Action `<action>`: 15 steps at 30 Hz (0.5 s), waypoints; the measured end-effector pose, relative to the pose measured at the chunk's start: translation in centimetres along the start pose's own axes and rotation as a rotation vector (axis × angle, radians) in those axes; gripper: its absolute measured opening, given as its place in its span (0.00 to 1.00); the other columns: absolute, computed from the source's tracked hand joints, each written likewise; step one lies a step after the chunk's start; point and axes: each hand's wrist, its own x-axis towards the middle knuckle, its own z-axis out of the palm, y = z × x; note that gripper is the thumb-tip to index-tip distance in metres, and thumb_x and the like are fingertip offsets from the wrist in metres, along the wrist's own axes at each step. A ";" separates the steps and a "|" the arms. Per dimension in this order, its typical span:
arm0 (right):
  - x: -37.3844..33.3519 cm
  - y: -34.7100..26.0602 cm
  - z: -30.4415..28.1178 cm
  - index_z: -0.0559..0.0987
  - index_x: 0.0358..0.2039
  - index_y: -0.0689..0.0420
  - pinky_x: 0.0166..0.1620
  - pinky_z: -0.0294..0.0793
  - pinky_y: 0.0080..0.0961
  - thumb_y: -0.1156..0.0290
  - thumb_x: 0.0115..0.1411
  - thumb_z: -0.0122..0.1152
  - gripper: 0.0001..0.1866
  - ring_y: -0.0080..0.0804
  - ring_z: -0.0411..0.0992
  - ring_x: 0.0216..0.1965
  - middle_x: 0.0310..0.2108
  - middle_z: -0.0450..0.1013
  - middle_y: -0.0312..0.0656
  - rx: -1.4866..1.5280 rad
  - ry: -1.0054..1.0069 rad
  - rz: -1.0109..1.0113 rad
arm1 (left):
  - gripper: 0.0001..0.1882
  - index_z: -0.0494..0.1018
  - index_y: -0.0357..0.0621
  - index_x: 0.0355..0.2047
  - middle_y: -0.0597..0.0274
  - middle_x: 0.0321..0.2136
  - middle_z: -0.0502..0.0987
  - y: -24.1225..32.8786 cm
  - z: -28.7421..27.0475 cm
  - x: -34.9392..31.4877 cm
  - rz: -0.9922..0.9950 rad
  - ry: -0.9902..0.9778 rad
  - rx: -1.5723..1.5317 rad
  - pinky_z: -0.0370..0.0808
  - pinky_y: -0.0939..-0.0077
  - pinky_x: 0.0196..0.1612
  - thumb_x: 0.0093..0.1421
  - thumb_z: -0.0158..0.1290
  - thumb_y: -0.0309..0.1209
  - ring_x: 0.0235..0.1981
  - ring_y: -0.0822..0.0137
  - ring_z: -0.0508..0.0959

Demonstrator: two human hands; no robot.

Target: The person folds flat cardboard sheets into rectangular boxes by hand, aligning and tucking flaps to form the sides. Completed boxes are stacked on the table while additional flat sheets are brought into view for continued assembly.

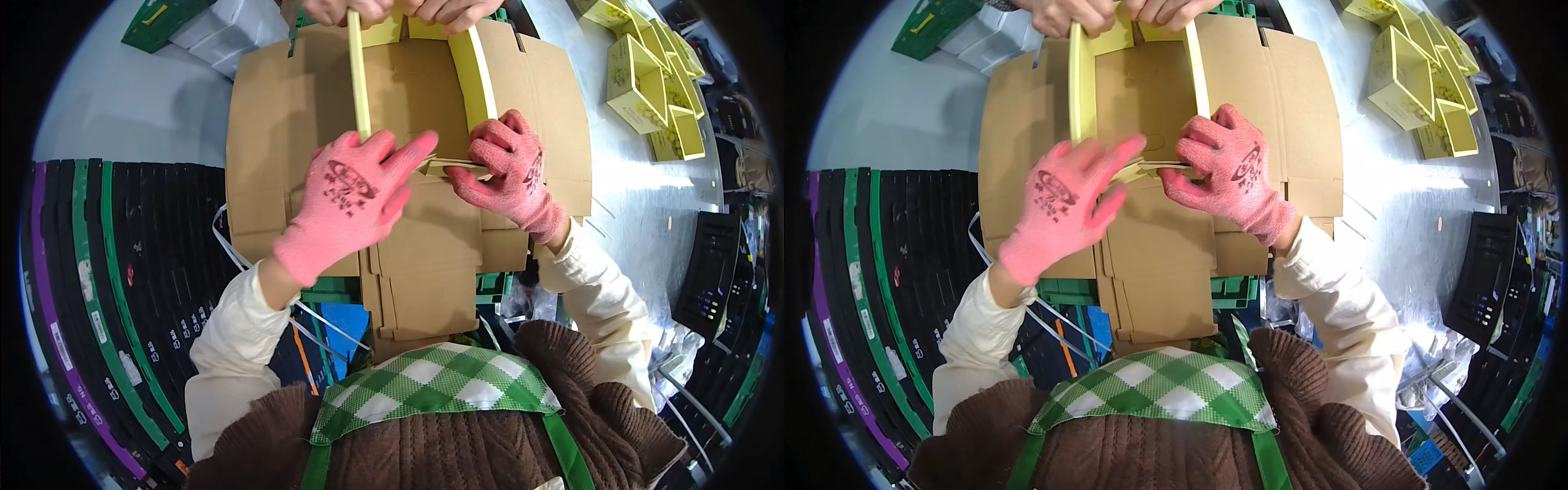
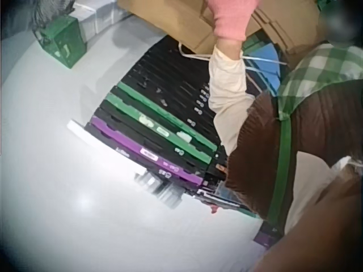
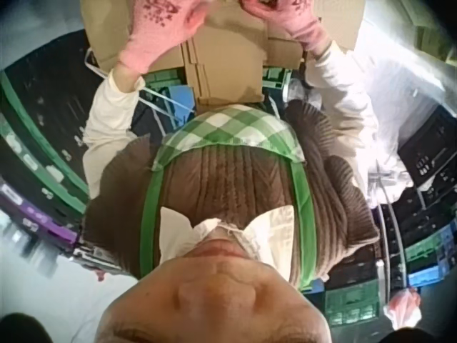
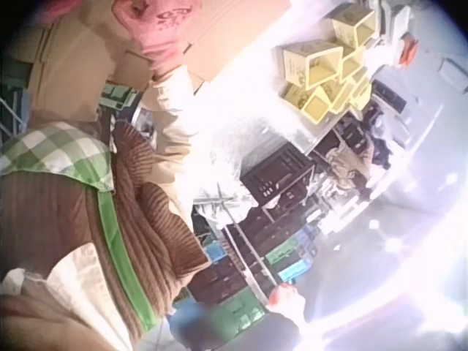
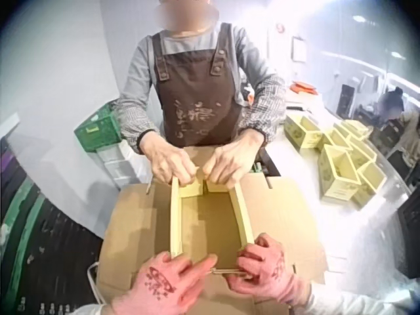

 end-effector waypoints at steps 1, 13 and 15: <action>-0.1 0.0 0.0 0.75 0.25 0.52 0.28 0.67 0.29 0.63 0.40 0.68 0.13 0.38 0.63 0.26 0.30 0.71 0.34 0.013 -0.026 0.004 | 0.28 0.74 0.52 0.47 0.63 0.23 0.73 0.1 -0.1 0.0 -0.030 0.006 -0.032 0.70 0.68 0.31 0.44 0.65 0.42 0.24 0.58 0.74; -13.2 -3.9 -2.3 0.69 0.55 0.31 0.61 0.60 0.49 0.71 0.46 0.56 0.33 0.43 0.61 0.58 0.60 0.60 0.39 -0.017 -0.493 -0.196 | 0.18 0.72 0.52 0.21 0.68 0.19 0.72 0.7 1.7 0.7 -0.186 0.165 0.111 0.71 0.70 0.23 0.41 0.62 0.50 0.21 0.61 0.74; -12.4 -5.1 -2.3 0.70 0.54 0.34 0.61 0.61 0.46 0.67 0.47 0.56 0.29 0.39 0.62 0.57 0.57 0.62 0.37 -0.029 -0.545 -0.332 | 0.18 0.73 0.52 0.21 0.68 0.19 0.72 0.6 1.8 0.5 -0.170 0.152 0.109 0.71 0.70 0.24 0.42 0.62 0.51 0.22 0.61 0.74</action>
